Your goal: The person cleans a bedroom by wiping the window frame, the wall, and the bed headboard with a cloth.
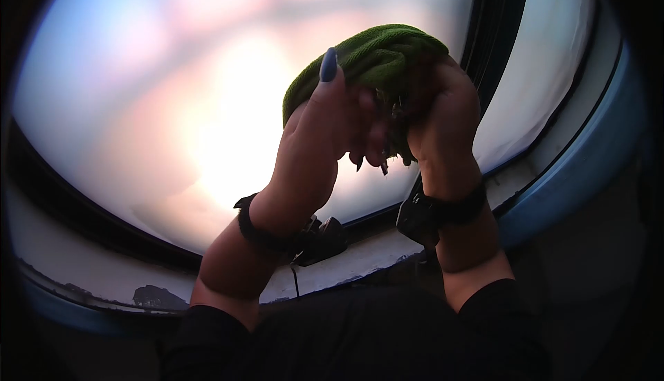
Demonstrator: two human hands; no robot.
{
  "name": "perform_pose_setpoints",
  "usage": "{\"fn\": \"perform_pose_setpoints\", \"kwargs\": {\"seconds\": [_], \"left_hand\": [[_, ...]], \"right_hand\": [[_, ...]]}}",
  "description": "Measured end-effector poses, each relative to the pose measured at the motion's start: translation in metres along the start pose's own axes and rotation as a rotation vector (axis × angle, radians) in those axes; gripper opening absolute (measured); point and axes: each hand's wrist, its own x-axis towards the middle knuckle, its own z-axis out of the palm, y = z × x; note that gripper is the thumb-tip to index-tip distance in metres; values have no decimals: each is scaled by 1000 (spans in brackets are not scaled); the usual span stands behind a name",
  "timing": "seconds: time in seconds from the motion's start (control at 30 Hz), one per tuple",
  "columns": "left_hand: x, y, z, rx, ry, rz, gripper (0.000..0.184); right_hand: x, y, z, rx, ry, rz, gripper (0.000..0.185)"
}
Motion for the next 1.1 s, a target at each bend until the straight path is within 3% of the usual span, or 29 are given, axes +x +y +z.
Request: {"fn": "perform_pose_setpoints", "kwargs": {"seconds": [0.13, 0.17, 0.27, 0.33, 0.37, 0.47, 0.6, 0.67, 0.73, 0.83, 0.9, 0.93, 1.0, 1.1], "left_hand": [[-37, 14, -31, 111, 233, 156, 64], [-48, 20, -44, 67, 265, 183, 58], [-71, 37, -63, -67, 654, 348, 44], [-97, 46, -101, -62, 464, 436, 44], [-107, 50, -124, -69, 78, 490, 43], [-127, 51, -142, 234, 585, 637, 44], [-140, 57, -156, 122, 542, 720, 42], [-141, 54, -155, 327, 1096, 703, 42], [-150, 50, -162, 265, 1038, 710, 44], [-154, 49, -166, 470, 1085, 685, 45], [-160, 44, -173, 1377, 1232, 442, 46], [-153, 47, -161, 1380, 1234, 446, 46], [-132, 55, -131, 120, 1161, 569, 48], [-122, 60, -121, 302, 998, 525, 50]], "right_hand": [[-4, 10, 51, 98, -254, 110, 29], [-5, 18, 70, 81, -346, 161, 30], [-7, 40, 102, 83, -488, 277, 30], [-10, 56, 128, 73, -555, 273, 30], [-11, 71, 141, 44, -603, 250, 31], [-17, 92, 171, 43, -668, 219, 32], [-25, 121, 205, -131, -719, 181, 33], [-31, 138, 221, -143, -675, 90, 33], [-33, 136, 227, -166, -710, 131, 33], [-34, 135, 228, -153, -732, 159, 35], [-34, 133, 223, -73, -733, 140, 38], [-33, 130, 219, -71, -737, 137, 38], [-30, 123, 211, -100, -737, 221, 39], [-25, 114, 196, -15, -750, 298, 39]]}}
